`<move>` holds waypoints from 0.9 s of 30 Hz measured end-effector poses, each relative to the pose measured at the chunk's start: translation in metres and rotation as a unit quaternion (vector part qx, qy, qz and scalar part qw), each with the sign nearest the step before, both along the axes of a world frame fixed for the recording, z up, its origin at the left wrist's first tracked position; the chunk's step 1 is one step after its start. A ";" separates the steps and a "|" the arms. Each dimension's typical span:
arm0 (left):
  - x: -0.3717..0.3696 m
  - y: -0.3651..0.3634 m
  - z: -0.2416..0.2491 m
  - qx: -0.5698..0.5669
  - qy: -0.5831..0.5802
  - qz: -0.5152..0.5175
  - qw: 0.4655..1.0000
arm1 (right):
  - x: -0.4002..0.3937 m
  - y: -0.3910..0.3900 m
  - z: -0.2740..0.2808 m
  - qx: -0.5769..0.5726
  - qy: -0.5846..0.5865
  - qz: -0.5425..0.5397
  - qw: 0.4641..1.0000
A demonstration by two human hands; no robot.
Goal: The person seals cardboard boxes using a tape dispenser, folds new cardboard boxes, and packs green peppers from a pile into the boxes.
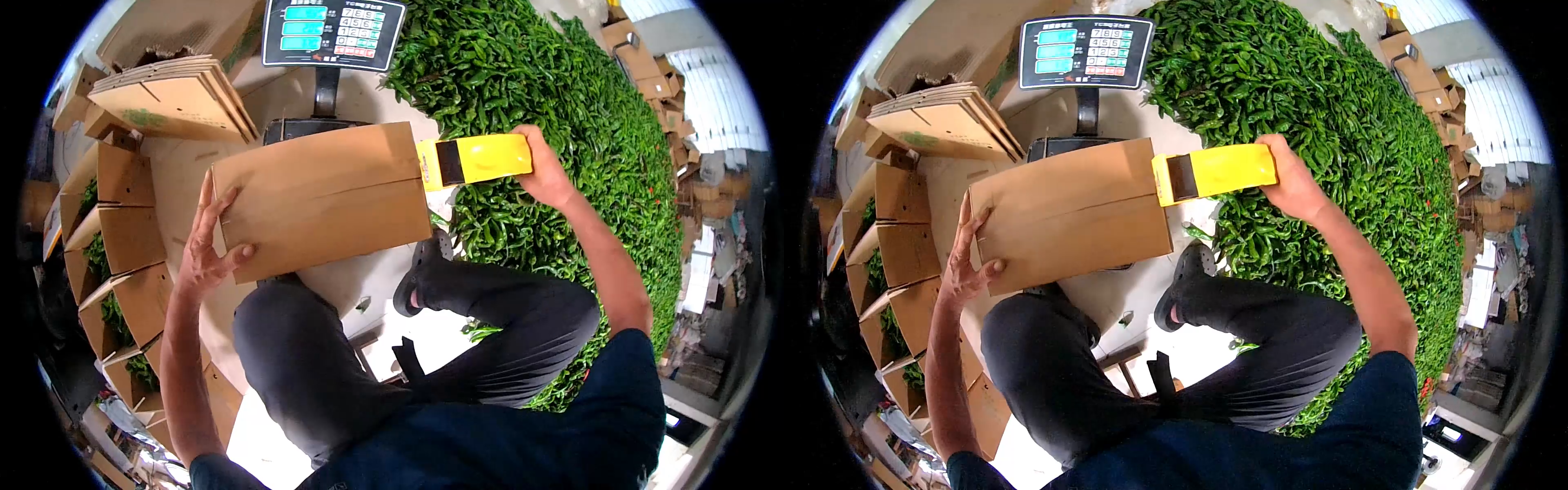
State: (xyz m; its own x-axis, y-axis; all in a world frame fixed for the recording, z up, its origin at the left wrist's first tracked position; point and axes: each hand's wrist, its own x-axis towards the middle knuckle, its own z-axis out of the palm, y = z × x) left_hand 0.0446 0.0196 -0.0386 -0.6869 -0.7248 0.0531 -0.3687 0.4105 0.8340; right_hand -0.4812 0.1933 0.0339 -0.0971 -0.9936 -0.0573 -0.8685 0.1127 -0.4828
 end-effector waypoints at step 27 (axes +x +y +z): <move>-0.179 0.027 0.049 -0.289 -0.201 -0.299 0.887 | 0.073 0.010 -0.221 -0.017 -0.215 -0.015 0.976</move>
State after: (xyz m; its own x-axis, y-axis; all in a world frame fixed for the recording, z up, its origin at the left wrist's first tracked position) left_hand -0.1339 0.0468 0.0108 -0.9869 -0.1564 -0.0397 -0.1613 0.9488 0.2715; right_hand -0.4084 0.2036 -0.1873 -0.1001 -0.9928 -0.0659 -0.5817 0.1121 -0.8057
